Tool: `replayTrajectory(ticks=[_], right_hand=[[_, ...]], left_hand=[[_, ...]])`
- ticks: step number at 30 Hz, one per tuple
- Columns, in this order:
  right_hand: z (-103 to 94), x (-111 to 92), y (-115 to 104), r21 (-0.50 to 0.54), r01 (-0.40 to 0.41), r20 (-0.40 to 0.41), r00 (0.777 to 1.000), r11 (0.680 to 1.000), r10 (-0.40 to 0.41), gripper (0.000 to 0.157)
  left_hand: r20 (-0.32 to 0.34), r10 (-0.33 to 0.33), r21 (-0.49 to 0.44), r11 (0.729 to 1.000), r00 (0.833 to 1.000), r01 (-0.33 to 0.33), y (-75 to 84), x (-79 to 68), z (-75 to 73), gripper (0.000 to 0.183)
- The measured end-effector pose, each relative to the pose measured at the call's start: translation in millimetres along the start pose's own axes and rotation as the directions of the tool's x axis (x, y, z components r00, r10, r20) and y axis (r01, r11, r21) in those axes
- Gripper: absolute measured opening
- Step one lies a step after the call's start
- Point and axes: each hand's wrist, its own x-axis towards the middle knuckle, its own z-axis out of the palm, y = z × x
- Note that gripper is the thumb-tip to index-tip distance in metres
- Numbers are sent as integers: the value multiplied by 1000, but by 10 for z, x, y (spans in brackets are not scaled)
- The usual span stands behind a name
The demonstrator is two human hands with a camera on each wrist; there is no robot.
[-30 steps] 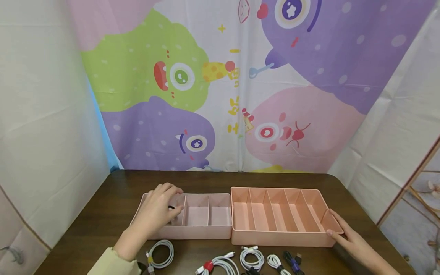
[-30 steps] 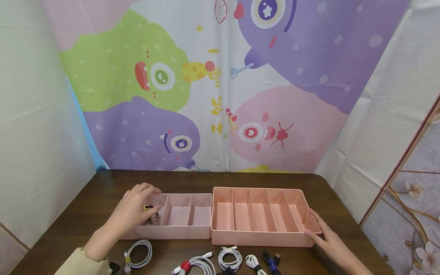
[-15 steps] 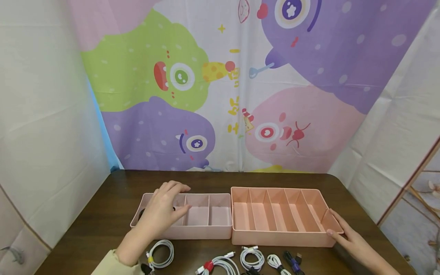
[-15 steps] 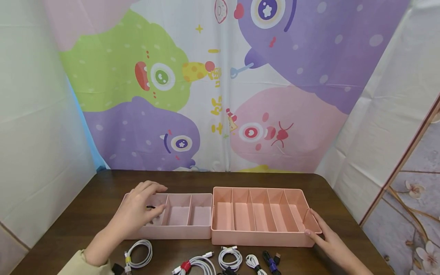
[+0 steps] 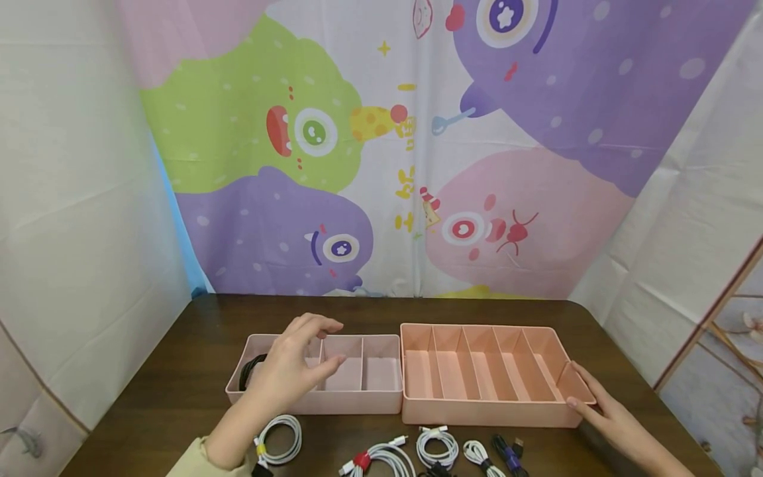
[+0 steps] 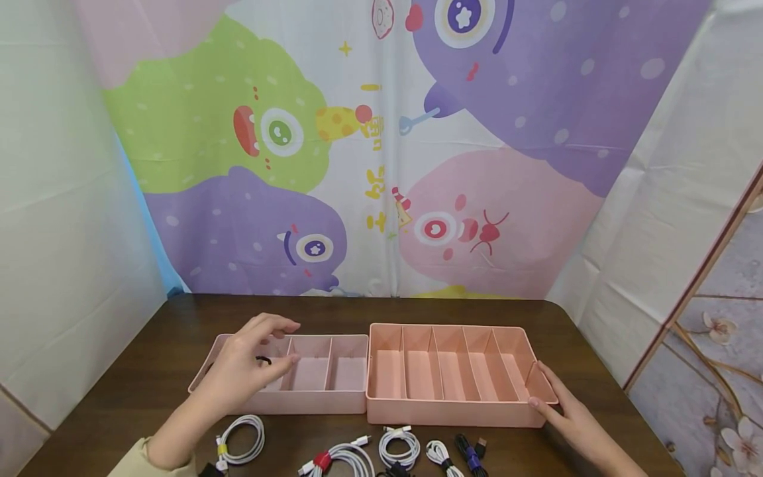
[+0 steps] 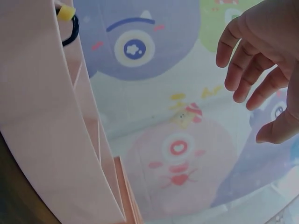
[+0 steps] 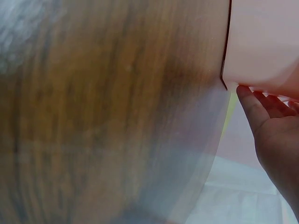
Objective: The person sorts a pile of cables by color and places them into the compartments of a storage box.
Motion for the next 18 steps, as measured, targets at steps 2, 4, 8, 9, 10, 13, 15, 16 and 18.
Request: replayTrajectory(ticks=[2, 4, 8, 9, 10, 13, 15, 16, 18], right_hand=[[-1, -4, 4, 31, -5, 8, 1000, 999, 5, 65], [-3, -5, 8, 64, -12, 16, 1000, 998, 11, 65], [1, -5, 12, 83, -8, 17, 1000, 997, 7, 65], [4, -7, 13, 78, -2, 12, 1000, 997, 1, 64], [8, -9, 16, 74, 4, 8, 1000, 997, -5, 64], [14, -18, 21, 68, 18, 2, 1000, 998, -18, 64], [11, -18, 19, 72, 11, 7, 1000, 997, -11, 64], [8, -16, 18, 81, 5, 15, 1000, 997, -6, 65], [1, -12, 13, 91, -7, 24, 1000, 996, 5, 65]], left_hand=[[-5, -6, -29, 1000, 1000, 6, 25, -8, 22, 41], [-2, -15, -50, 999, 1000, 14, 53, -19, 50, 41], [20, -23, -86, 996, 1000, 25, 116, -47, 120, 40], [27, -26, -95, 995, 999, 29, 135, -55, 137, 40], [33, -31, -104, 994, 999, 34, 152, -62, 154, 40], [49, -32, -137, 990, 998, 38, 196, -81, 205, 40], [64, -23, -157, 987, 998, 33, 214, -95, 238, 40], [73, -16, -166, 986, 997, 28, 220, -102, 256, 40], [85, 7, -191, 982, 996, 9, 222, -122, 296, 40]])
